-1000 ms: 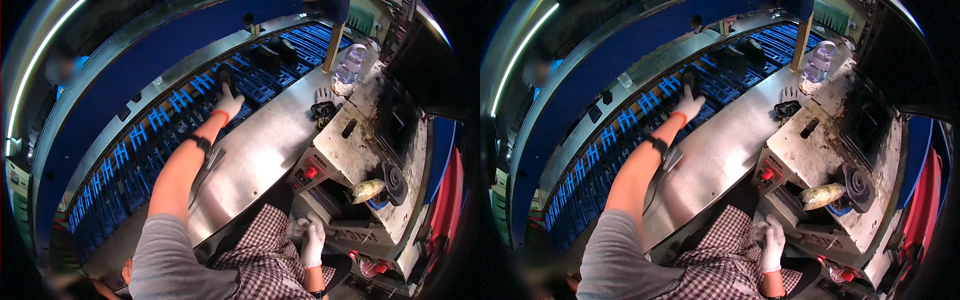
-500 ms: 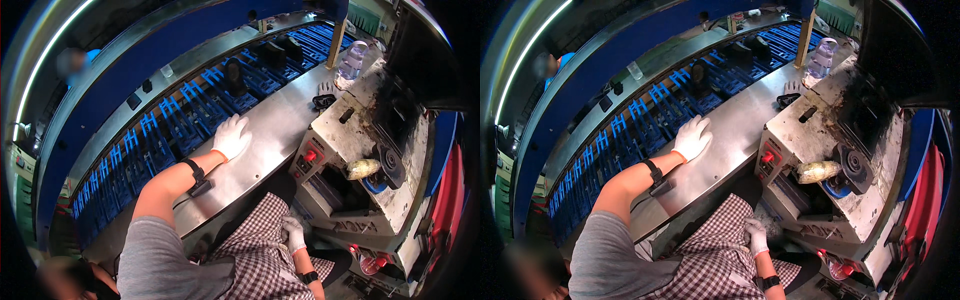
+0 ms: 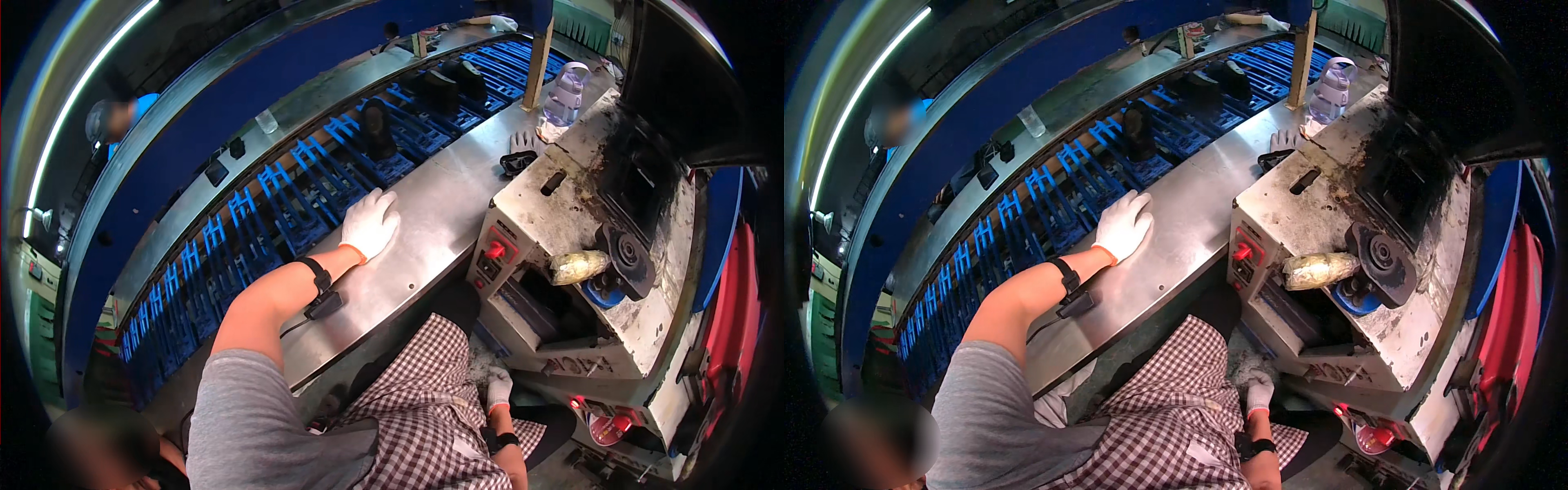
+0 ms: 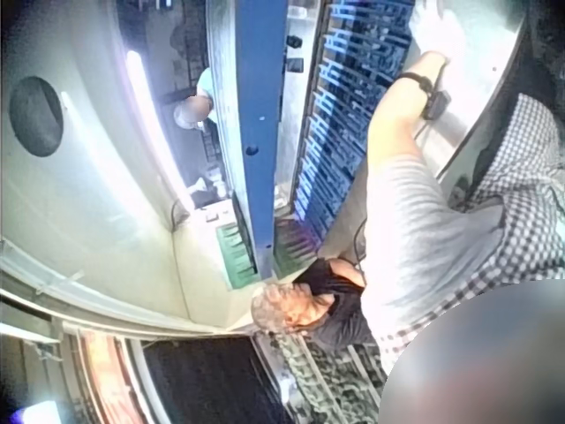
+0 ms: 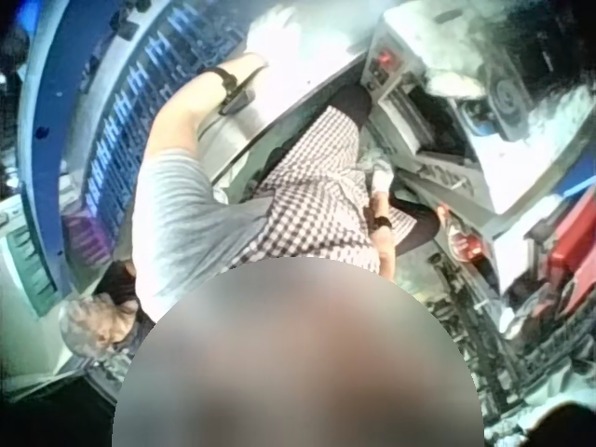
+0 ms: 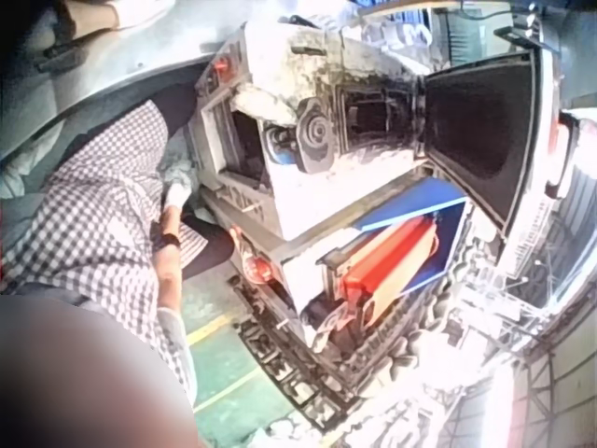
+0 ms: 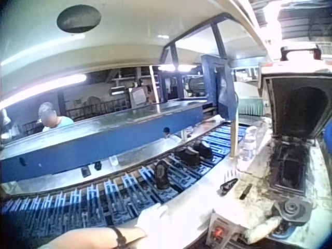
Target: Inspecting and processing shoes using heat-press machinery on an assembly line.
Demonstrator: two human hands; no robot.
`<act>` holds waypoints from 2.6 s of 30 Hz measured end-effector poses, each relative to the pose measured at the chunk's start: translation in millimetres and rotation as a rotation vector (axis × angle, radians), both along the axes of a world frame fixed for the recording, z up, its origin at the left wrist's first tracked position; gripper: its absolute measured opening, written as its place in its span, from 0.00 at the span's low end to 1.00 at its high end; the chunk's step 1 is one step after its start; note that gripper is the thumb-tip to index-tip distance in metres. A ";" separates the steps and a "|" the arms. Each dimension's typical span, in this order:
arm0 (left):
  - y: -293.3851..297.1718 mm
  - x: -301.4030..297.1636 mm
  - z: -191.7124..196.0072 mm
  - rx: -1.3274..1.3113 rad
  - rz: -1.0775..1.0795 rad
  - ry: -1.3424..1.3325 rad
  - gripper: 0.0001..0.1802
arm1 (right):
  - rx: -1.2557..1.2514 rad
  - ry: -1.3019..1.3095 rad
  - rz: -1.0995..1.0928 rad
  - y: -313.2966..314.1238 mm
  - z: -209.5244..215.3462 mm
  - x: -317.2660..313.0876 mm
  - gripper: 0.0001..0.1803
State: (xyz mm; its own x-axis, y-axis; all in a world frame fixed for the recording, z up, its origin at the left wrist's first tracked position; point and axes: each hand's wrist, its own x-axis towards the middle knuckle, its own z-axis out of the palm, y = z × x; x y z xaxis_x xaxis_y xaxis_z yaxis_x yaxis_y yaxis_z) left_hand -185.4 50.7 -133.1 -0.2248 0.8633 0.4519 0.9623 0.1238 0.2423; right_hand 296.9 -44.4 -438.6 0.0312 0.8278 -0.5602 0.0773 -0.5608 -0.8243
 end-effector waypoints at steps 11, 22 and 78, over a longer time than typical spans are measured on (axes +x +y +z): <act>-2.1 4.9 11.5 -0.060 0.022 -0.049 0.19 | 0.016 0.102 0.000 -1.0 20.5 -5.7 0.14; -4.1 3.7 9.7 -0.095 0.026 -0.057 0.21 | 0.084 -0.063 0.046 0.9 2.6 -0.3 0.14; -122.7 130.9 52.3 0.316 -0.117 -1.120 0.69 | 0.473 0.366 0.783 33.8 315.6 -219.3 0.77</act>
State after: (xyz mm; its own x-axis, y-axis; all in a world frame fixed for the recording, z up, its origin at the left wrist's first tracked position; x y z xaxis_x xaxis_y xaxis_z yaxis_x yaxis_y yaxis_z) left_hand -54.5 -72.0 -80.8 -0.5602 0.7899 0.2494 0.1926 -0.1686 0.9667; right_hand 77.6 -10.5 -123.0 -0.7307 0.6820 -0.0320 -0.0184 -0.0664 -0.9976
